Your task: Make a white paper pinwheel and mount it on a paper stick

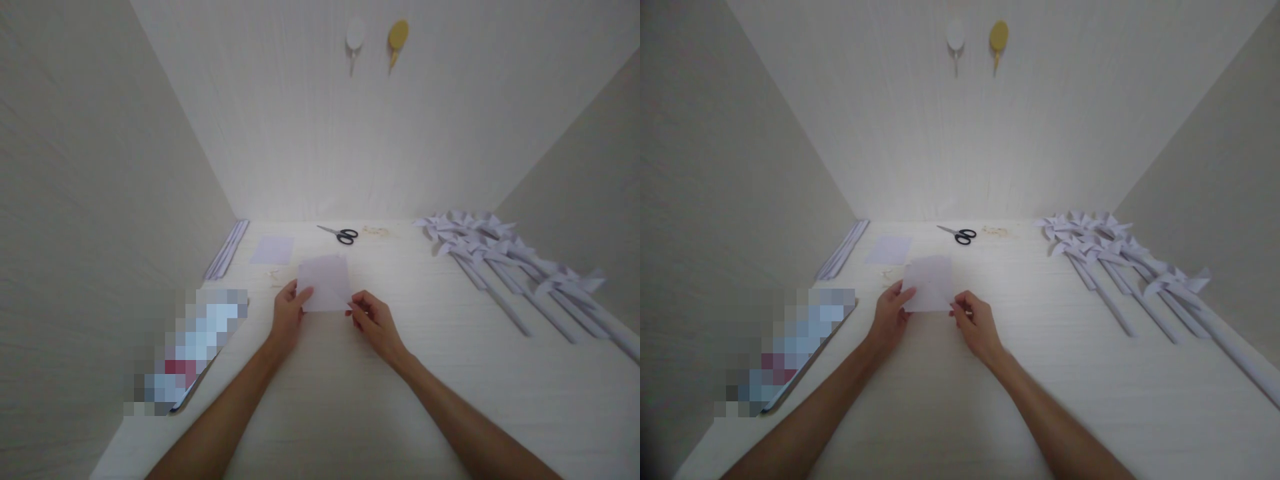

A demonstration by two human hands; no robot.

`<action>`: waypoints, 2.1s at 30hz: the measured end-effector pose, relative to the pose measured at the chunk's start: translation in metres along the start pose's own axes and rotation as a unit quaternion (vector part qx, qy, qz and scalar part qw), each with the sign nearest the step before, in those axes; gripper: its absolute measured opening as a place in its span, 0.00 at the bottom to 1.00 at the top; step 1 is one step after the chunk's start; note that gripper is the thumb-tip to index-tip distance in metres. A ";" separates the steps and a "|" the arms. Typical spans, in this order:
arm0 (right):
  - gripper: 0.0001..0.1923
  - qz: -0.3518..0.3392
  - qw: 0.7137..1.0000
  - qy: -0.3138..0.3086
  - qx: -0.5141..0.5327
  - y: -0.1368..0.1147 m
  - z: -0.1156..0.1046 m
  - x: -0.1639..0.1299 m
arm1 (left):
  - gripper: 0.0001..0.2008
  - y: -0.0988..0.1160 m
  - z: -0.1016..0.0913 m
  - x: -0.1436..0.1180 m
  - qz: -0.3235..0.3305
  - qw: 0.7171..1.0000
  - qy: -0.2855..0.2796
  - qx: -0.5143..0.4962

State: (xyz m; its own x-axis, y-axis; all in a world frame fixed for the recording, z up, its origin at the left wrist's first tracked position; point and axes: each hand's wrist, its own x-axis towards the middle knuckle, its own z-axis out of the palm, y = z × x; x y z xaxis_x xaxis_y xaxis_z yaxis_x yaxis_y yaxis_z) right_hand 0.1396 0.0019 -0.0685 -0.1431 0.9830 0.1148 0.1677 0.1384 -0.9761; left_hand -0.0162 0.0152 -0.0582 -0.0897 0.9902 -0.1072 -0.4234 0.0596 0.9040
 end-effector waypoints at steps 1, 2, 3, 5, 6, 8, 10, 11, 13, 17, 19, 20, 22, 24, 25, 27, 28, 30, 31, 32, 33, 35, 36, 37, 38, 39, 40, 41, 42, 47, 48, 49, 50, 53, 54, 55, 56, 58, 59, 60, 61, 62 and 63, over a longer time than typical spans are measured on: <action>0.06 -0.005 1.000 -0.008 -0.013 0.000 0.000 0.000 | 0.15 0.000 -0.001 0.001 -0.004 1.000 -0.002 0.022; 0.06 -0.010 0.999 -0.017 -0.027 -0.001 0.000 -0.001 | 0.16 0.000 -0.002 0.002 -0.005 0.999 -0.002 0.042; 0.06 -0.017 0.999 -0.027 -0.040 -0.001 0.001 -0.001 | 0.17 0.000 -0.003 0.002 -0.005 0.998 0.001 0.058; 0.06 -0.033 0.997 -0.042 -0.057 -0.001 0.001 -0.002 | 0.17 -0.001 -0.005 0.003 -0.011 0.997 0.014 0.075; 0.06 -0.041 0.997 -0.043 -0.057 0.000 0.001 -0.002 | 0.17 -0.002 -0.006 0.003 -0.016 0.997 0.023 0.075; 0.05 -0.063 0.997 -0.031 -0.036 0.001 0.001 -0.003 | 0.17 -0.003 -0.007 0.004 -0.024 0.996 0.044 0.070; 0.06 -0.091 0.996 -0.017 -0.014 0.004 -0.001 -0.003 | 0.17 -0.003 -0.007 0.004 -0.031 0.995 0.055 0.080; 0.08 -0.103 0.994 -0.019 -0.016 0.005 -0.002 -0.003 | 0.17 -0.004 -0.008 0.004 -0.035 0.994 0.053 0.092; 0.11 -0.122 0.991 -0.044 -0.045 0.006 -0.005 -0.002 | 0.17 -0.004 -0.008 0.003 -0.045 0.991 0.039 0.116; 0.08 -0.144 0.982 -0.088 -0.088 0.005 -0.010 0.001 | 0.15 -0.005 -0.006 0.000 -0.052 0.986 0.021 0.156; 0.06 -0.140 0.983 -0.088 -0.079 0.005 -0.010 0.002 | 0.15 -0.005 -0.005 -0.002 -0.052 0.985 0.019 0.166; 0.05 -0.133 0.985 -0.084 -0.069 0.005 -0.010 0.003 | 0.15 -0.006 -0.004 -0.003 -0.051 0.984 0.018 0.168; 0.04 -0.116 0.990 -0.072 -0.045 0.006 -0.009 0.005 | 0.16 -0.006 -0.003 -0.004 -0.044 0.984 0.021 0.174; 0.03 -0.086 0.995 -0.056 -0.013 0.007 -0.007 0.006 | 0.16 -0.007 -0.001 -0.005 -0.035 0.981 0.023 0.188; 0.03 -0.069 0.996 -0.049 0.006 0.007 -0.006 0.007 | 0.16 -0.007 0.000 -0.006 -0.033 0.980 0.018 0.196; 0.04 -0.042 0.997 -0.039 0.046 0.008 -0.005 0.009 | 0.15 -0.008 0.002 -0.007 -0.033 0.977 0.003 0.213; 0.03 -0.034 0.997 -0.035 0.062 0.008 -0.005 0.009 | 0.15 -0.008 0.003 -0.008 -0.033 0.974 -0.005 0.223; 0.03 -0.025 0.996 -0.027 0.078 0.008 -0.005 0.011 | 0.14 -0.009 0.005 -0.010 -0.032 0.969 -0.019 0.245; 0.03 -0.017 0.996 -0.023 0.080 0.008 -0.005 0.011 | 0.14 -0.010 0.005 -0.010 -0.029 0.966 -0.024 0.254; 0.03 -0.006 0.997 -0.019 0.080 0.007 -0.006 0.011 | 0.14 -0.011 0.005 -0.010 -0.027 0.965 -0.028 0.260; 0.03 0.005 0.997 -0.016 0.078 0.007 -0.006 0.011 | 0.14 -0.011 0.005 -0.010 -0.024 0.964 -0.029 0.261; 0.04 0.024 0.997 -0.015 0.073 0.007 -0.007 0.011 | 0.14 -0.012 0.005 -0.009 -0.025 0.965 -0.026 0.259; 0.05 0.028 0.997 -0.018 0.068 0.007 -0.007 0.011 | 0.14 -0.012 0.005 -0.009 -0.026 0.966 -0.027 0.257; 0.05 0.029 0.997 -0.019 0.062 0.008 -0.007 0.011 | 0.14 -0.013 0.005 -0.009 -0.028 0.966 -0.027 0.257; 0.05 0.025 0.998 -0.018 0.055 0.008 -0.007 0.011 | 0.14 -0.012 0.005 -0.008 -0.031 0.965 -0.028 0.259; 0.05 0.018 0.999 -0.014 0.046 0.008 -0.006 0.011 | 0.13 -0.012 0.006 -0.008 -0.032 0.964 -0.029 0.264; 0.05 0.010 0.999 -0.010 0.036 0.009 -0.006 0.012 | 0.13 -0.012 0.006 -0.008 -0.032 0.962 -0.030 0.268; 0.05 0.003 1.000 -0.004 0.025 0.009 -0.006 0.012 | 0.13 -0.011 0.007 -0.008 -0.030 0.961 -0.030 0.272; 0.05 -0.003 1.000 0.000 0.014 0.009 -0.006 0.013 | 0.12 -0.011 0.008 -0.008 -0.029 0.961 -0.031 0.275; 0.07 0.016 1.000 0.009 -0.025 0.007 -0.007 0.012 | 0.12 -0.011 0.009 -0.009 -0.027 0.960 -0.045 0.275; 0.07 0.023 1.000 0.006 -0.019 0.007 -0.006 0.012 | 0.13 -0.011 0.009 -0.008 -0.027 0.959 -0.046 0.278; 0.07 0.029 1.000 0.004 -0.009 0.007 -0.006 0.012 | 0.13 -0.011 0.009 -0.008 -0.026 0.958 -0.046 0.281; 0.07 0.033 0.999 0.001 0.000 0.007 -0.006 0.012 | 0.13 -0.012 0.008 -0.008 -0.026 0.957 -0.047 0.286; 0.07 0.028 1.000 0.006 0.007 0.008 -0.006 0.011 | 0.14 -0.014 0.008 -0.007 -0.028 0.952 -0.043 0.303; 0.07 0.021 1.000 0.012 0.000 0.008 -0.006 0.012 | 0.14 -0.014 0.008 -0.007 -0.028 0.950 -0.045 0.306; 0.07 0.013 1.000 0.018 -0.009 0.007 -0.006 0.012 | 0.14 -0.014 0.008 -0.007 -0.026 0.950 -0.047 0.307; 0.07 0.008 1.000 0.023 -0.018 0.007 -0.006 0.012 | 0.13 -0.014 0.008 -0.007 -0.024 0.950 -0.050 0.308; 0.06 0.002 0.999 0.031 -0.035 0.007 -0.006 0.012 | 0.13 -0.014 0.008 -0.008 -0.022 0.949 -0.054 0.308; 0.06 0.001 0.999 0.034 -0.042 0.007 -0.006 0.012 | 0.13 -0.015 0.008 -0.008 -0.022 0.949 -0.054 0.308; 0.06 0.000 0.998 0.036 -0.049 0.007 -0.006 0.012 | 0.13 -0.015 0.008 -0.008 -0.023 0.950 -0.054 0.308; 0.06 0.000 0.998 0.038 -0.055 0.008 -0.005 0.012 | 0.13 -0.015 0.008 -0.008 -0.025 0.950 -0.054 0.307; 0.06 0.001 0.997 0.040 -0.059 0.009 -0.005 0.012 | 0.13 -0.015 0.008 -0.008 -0.024 0.950 -0.055 0.306; 0.06 0.001 0.997 0.041 -0.060 0.010 -0.005 0.012 | 0.13 -0.015 0.009 -0.008 -0.020 0.950 -0.057 0.305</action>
State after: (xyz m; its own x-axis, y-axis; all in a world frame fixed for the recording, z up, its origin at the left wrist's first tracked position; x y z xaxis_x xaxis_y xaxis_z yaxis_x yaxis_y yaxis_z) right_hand 0.1443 0.0158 -0.0761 -0.0628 0.9892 0.1321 0.2848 0.1447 -0.9476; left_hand -0.0013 0.0071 -0.0673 0.0291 0.9907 -0.1331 0.1808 0.1258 0.9754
